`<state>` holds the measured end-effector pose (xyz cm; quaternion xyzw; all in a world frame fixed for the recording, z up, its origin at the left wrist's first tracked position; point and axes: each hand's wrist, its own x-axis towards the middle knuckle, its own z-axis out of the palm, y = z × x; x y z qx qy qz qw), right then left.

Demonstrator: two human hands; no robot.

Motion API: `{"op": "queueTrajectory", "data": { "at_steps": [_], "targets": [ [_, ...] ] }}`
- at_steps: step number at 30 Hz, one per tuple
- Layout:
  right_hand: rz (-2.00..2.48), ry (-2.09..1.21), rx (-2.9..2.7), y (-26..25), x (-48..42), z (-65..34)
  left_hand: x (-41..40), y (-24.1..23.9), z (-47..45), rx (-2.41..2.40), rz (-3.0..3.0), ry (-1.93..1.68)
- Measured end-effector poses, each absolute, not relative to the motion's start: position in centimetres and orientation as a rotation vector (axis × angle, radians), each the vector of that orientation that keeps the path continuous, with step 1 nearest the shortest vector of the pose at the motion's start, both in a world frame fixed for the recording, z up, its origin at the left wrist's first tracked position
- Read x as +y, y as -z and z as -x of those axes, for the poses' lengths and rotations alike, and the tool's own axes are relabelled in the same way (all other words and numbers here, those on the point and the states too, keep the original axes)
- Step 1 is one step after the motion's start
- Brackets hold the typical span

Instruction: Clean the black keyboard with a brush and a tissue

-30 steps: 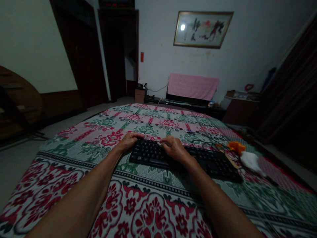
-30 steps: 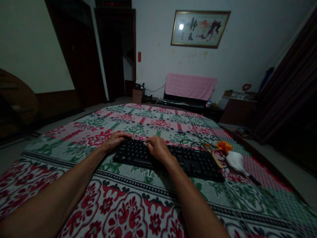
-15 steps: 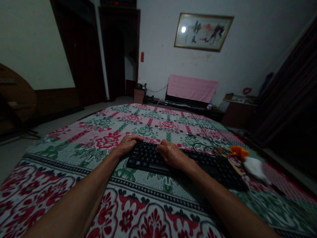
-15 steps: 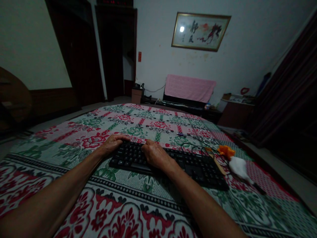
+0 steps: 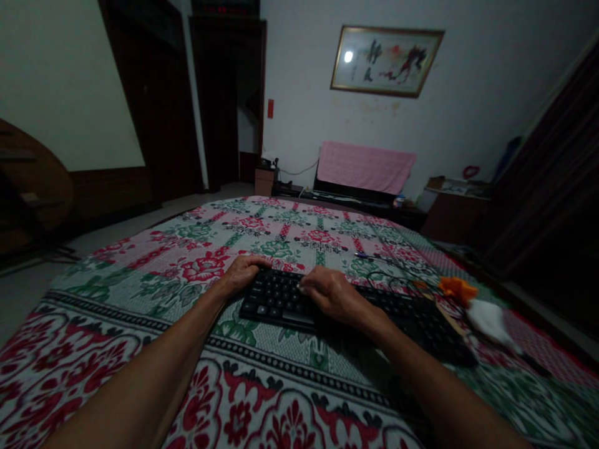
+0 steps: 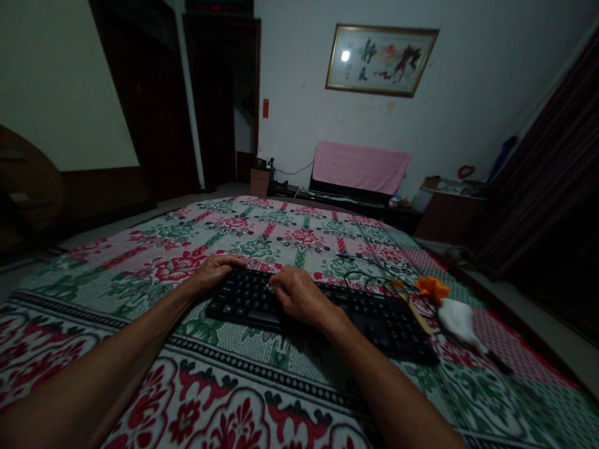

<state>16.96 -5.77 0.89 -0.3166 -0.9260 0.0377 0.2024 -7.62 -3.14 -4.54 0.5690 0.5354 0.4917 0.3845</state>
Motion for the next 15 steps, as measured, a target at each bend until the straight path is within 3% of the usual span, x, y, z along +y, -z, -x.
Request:
{"op": "queueTrajectory", "data": {
  "at_steps": [5, 15],
  "targets": [
    [0.948, -0.095, -2.359, 0.4, -4.0, -17.3, -3.3, 4.4, 7.5, 1.379, -1.434, -1.235],
    [0.972, -0.004, -2.649, 0.2, -5.9, -15.5, -3.5, 4.0, 7.5, 1.364, -1.483, -1.234]
  ]
}}
